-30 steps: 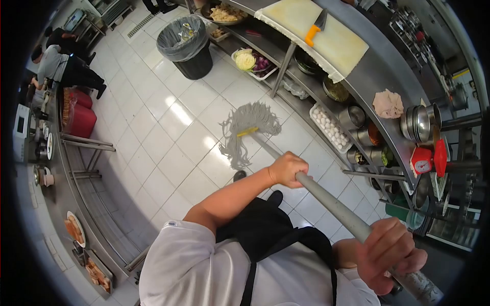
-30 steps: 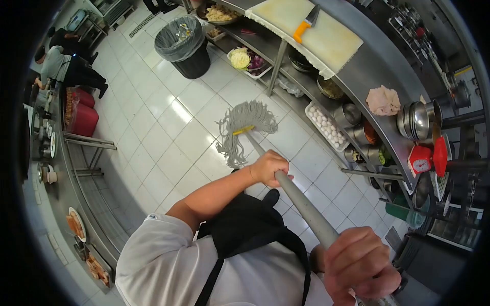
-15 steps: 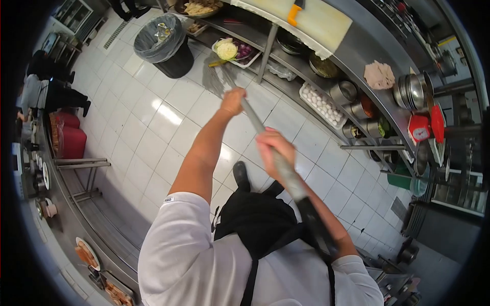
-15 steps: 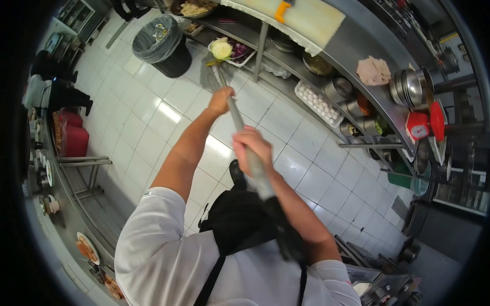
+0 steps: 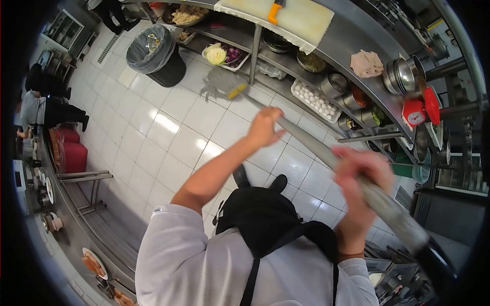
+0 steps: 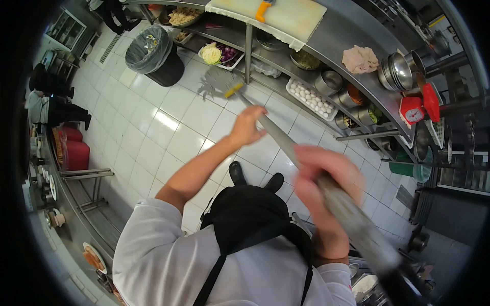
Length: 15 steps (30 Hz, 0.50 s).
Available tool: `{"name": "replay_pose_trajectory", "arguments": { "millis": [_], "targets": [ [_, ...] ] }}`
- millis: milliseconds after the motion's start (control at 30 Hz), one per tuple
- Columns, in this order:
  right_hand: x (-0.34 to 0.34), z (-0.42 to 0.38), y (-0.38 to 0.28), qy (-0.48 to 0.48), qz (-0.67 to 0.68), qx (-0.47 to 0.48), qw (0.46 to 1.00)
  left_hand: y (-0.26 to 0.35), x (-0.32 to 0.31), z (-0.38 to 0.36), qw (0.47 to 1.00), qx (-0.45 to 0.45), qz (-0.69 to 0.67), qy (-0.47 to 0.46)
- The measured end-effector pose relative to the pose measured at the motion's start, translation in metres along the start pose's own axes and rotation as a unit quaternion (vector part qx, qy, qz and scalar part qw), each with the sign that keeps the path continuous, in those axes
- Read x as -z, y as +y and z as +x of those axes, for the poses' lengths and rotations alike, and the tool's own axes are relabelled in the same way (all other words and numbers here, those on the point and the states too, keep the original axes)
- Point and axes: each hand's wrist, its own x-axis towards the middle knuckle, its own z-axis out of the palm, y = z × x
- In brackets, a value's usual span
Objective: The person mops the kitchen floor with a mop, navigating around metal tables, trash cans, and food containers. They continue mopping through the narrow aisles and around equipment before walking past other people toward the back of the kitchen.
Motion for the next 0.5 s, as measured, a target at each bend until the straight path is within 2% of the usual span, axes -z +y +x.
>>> {"name": "replay_pose_trajectory", "arguments": {
  "millis": [33, 100, 167, 200, 267, 300, 333, 400, 433, 500],
  "targets": [
    [0.010, -0.004, -0.007, 0.034, 0.071, 0.047, 0.996, 0.021, -0.004, 0.000, 0.999, -0.027, -0.014, -0.012],
    [0.034, -0.004, -0.024, 0.033, 0.206, 0.142, 0.968, 0.050, -0.013, 0.005, 0.987, -0.075, -0.135, -0.053],
    [0.053, -0.005, -0.040, 0.031, 0.191, 0.202, 0.960, 0.045, -0.033, 0.013, 0.950, -0.031, -0.242, -0.197],
    [0.056, -0.002, -0.040, 0.068, 0.179, 0.223, 0.956, 0.040, -0.045, 0.016, 0.918, -0.007, -0.294, -0.267],
    [0.062, 0.000, -0.038, 0.146, 0.146, 0.260, 0.943, 0.030, -0.082, 0.016, 0.940, -0.041, -0.255, -0.222],
    [0.072, 0.007, -0.033, 0.138, 0.130, 0.264, 0.946, 0.029, -0.098, 0.014, 0.948, -0.058, -0.239, -0.201],
    [0.088, 0.013, -0.033, 0.113, 0.120, 0.247, 0.955, 0.036, -0.103, 0.013, 0.961, -0.020, -0.228, -0.155],
    [0.105, 0.024, -0.028, 0.067, 0.131, 0.224, 0.963, 0.043, -0.103, 0.007, 0.971, 0.024, -0.193, -0.137],
    [0.106, 0.027, -0.024, 0.091, 0.133, 0.214, 0.963, 0.040, -0.100, 0.007, 0.977, 0.045, -0.171, -0.122],
    [0.109, 0.029, -0.008, 0.078, 0.159, 0.195, 0.965, 0.029, -0.089, -0.007, 0.979, 0.057, -0.171, -0.093]
  ]
}}
